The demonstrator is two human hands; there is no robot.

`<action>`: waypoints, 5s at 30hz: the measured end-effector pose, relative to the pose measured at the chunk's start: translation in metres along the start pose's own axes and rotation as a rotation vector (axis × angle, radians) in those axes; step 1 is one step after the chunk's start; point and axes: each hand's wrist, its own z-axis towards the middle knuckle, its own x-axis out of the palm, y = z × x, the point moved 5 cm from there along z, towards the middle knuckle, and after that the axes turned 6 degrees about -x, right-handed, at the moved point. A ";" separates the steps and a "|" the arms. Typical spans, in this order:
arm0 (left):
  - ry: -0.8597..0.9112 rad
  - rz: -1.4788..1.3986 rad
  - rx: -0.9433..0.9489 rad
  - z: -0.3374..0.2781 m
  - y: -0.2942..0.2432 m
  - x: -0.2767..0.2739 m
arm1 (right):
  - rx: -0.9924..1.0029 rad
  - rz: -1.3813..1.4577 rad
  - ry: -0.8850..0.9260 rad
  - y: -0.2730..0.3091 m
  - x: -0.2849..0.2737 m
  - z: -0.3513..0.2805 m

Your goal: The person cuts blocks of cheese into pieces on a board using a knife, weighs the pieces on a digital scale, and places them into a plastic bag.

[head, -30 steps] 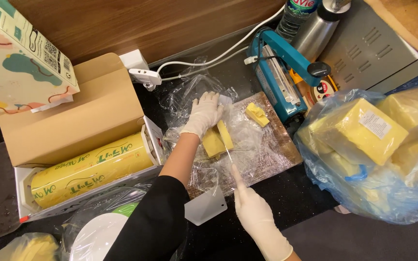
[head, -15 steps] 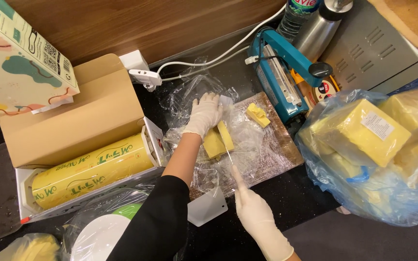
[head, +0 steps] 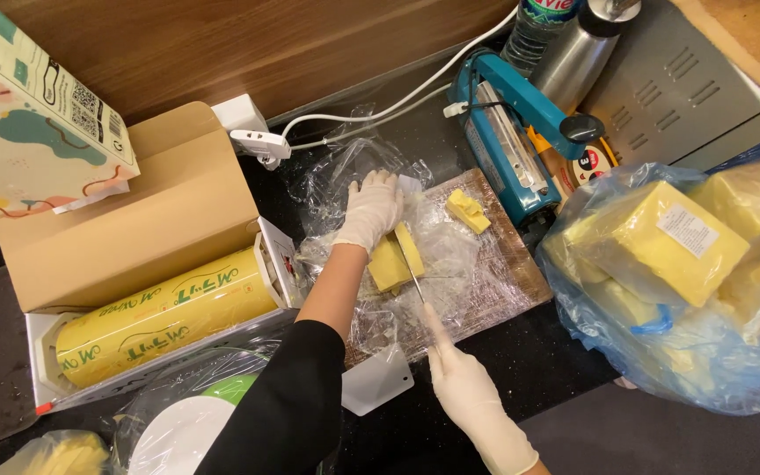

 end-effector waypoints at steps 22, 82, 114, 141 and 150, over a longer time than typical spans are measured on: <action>0.039 -0.035 0.010 0.000 0.002 0.006 | 0.007 0.029 0.010 -0.008 0.006 0.012; 0.231 -0.222 -0.029 -0.031 0.001 -0.018 | -0.087 0.266 0.021 -0.015 -0.005 0.019; -0.893 0.022 0.073 -0.092 0.019 0.055 | 0.006 0.573 0.134 0.008 -0.053 -0.018; -0.778 -0.017 0.006 -0.086 0.027 0.064 | -0.024 0.542 0.004 -0.010 -0.072 -0.022; -0.820 0.059 -0.019 -0.084 0.028 0.063 | -0.140 -0.421 -0.301 -0.070 0.007 0.061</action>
